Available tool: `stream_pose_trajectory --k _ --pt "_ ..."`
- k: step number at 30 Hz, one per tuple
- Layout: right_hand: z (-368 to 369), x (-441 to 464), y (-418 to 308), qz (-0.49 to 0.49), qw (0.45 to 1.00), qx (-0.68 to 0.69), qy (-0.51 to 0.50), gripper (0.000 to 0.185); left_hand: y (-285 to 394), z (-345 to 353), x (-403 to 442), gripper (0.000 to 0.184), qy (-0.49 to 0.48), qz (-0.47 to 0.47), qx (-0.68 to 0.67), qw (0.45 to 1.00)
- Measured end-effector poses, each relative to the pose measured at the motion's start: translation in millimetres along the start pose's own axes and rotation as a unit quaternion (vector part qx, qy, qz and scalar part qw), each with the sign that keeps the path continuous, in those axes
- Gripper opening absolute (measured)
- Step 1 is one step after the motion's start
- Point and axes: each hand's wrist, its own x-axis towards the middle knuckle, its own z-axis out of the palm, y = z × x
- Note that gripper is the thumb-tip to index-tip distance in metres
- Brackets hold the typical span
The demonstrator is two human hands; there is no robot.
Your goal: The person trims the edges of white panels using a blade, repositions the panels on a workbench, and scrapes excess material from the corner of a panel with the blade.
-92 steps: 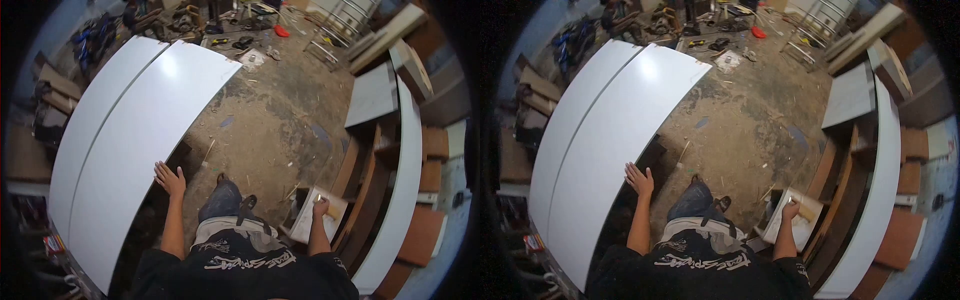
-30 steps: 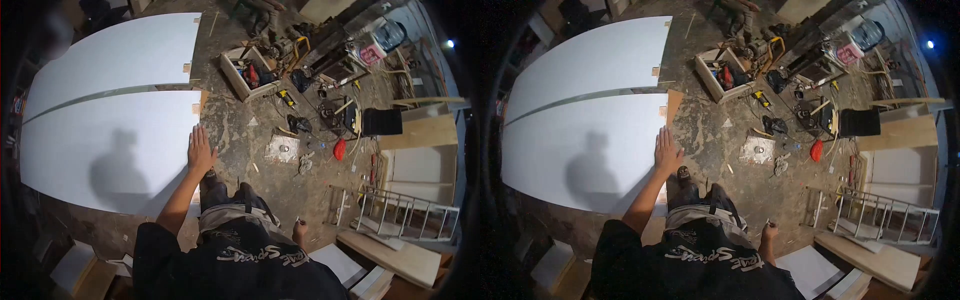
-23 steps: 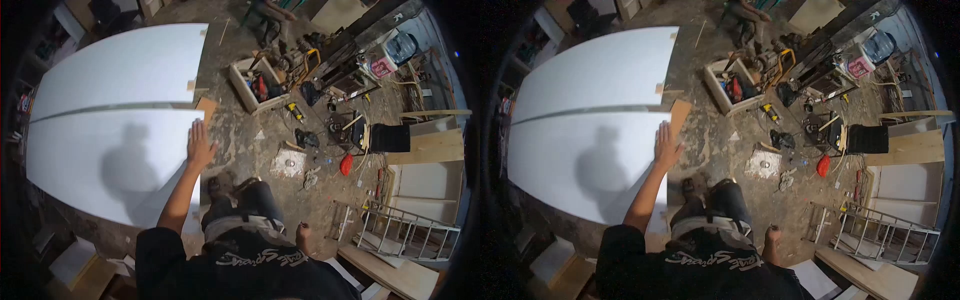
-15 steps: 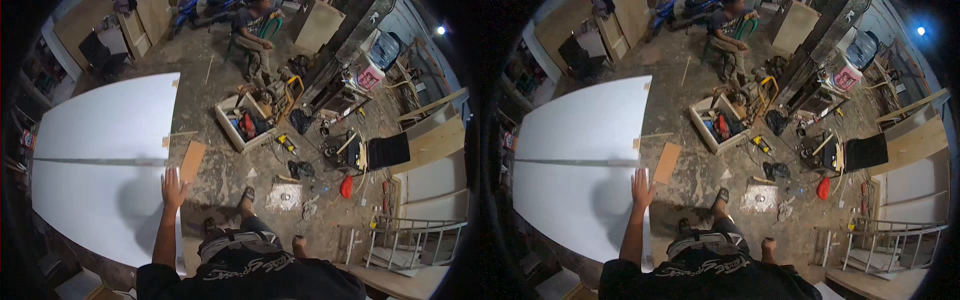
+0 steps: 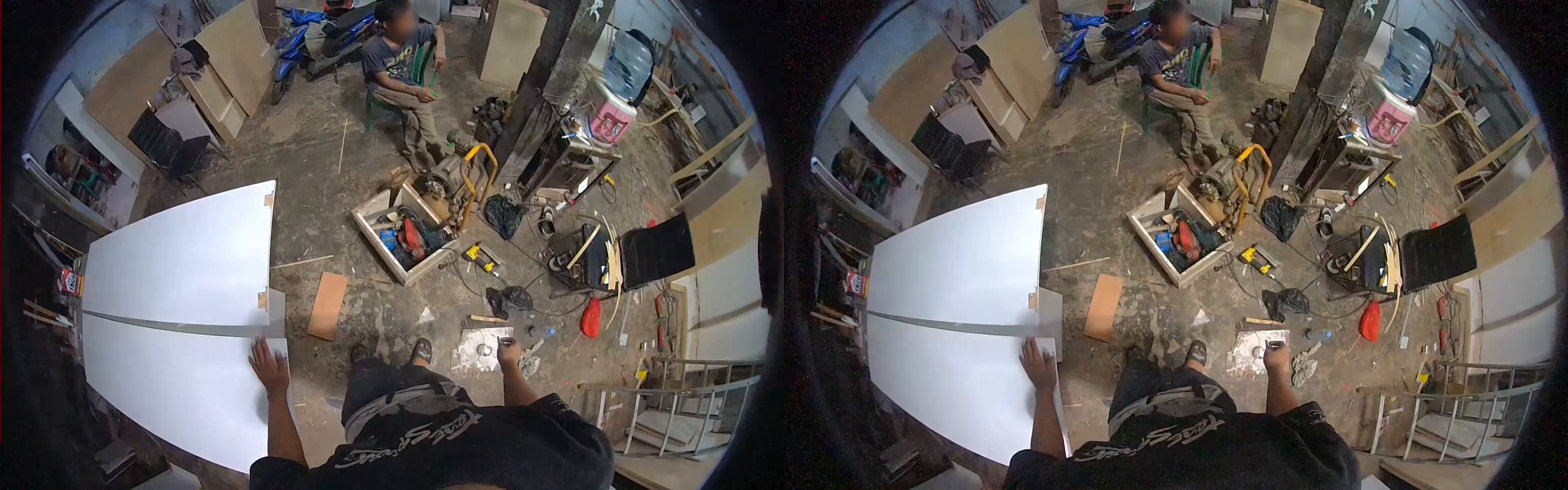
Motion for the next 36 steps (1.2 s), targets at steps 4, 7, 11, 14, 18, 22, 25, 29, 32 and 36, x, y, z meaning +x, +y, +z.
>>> stream_pose_trajectory --k 4,7,11,14,18,22,25,29,32,36 --pt "1.0 -5.9 -1.8 0.04 0.998 -0.052 -0.001 0.016 -18.5 -7.4 3.6 0.054 -0.03 0.022 0.025 0.999" --pt "3.0 -23.4 -7.3 0.066 0.993 -0.095 -0.014 0.024 -32.3 -13.6 8.3 0.052 -0.038 0.032 0.03 0.998" --pt "5.5 -42.5 -9.2 0.129 0.986 -0.095 -0.051 0.025 -43.8 -18.3 17.4 0.052 -0.012 0.021 0.026 0.999" --pt "10.6 -47.7 -18.8 0.126 0.985 -0.104 -0.052 0.023 -58.7 -15.9 24.9 0.05 0.0 0.005 0.025 1.0" --pt "8.1 -37.3 -34.6 0.115 0.985 -0.122 -0.038 0.026 -58.8 -13.8 26.4 0.048 0.01 0.004 0.018 1.0" --pt "20.6 -12.2 -30.4 0.054 0.997 -0.059 -0.023 0.028 -55.2 -14.8 24.9 0.048 0.031 0.016 0.007 0.999" --pt "28.4 -7.7 -35.9 0.058 0.994 -0.087 -0.015 0.025 -52.5 -18.1 23.9 0.047 0.027 0.013 0.002 1.0" --pt "17.7 -18.8 -79.8 0.103 0.985 -0.133 -0.038 0.021 -57.4 -12.0 19.9 0.049 0.026 0.019 -0.028 0.999" --pt "30.4 -22.5 -87.8 0.108 0.985 -0.121 -0.059 0.02 -61.8 -9.2 21.8 0.05 0.039 0.078 -0.029 0.996" --pt "51.2 -14.9 -90.0 0.092 0.982 -0.149 -0.068 0.021 -40.7 -9.9 15.1 0.049 0.002 0.168 -0.063 0.984"
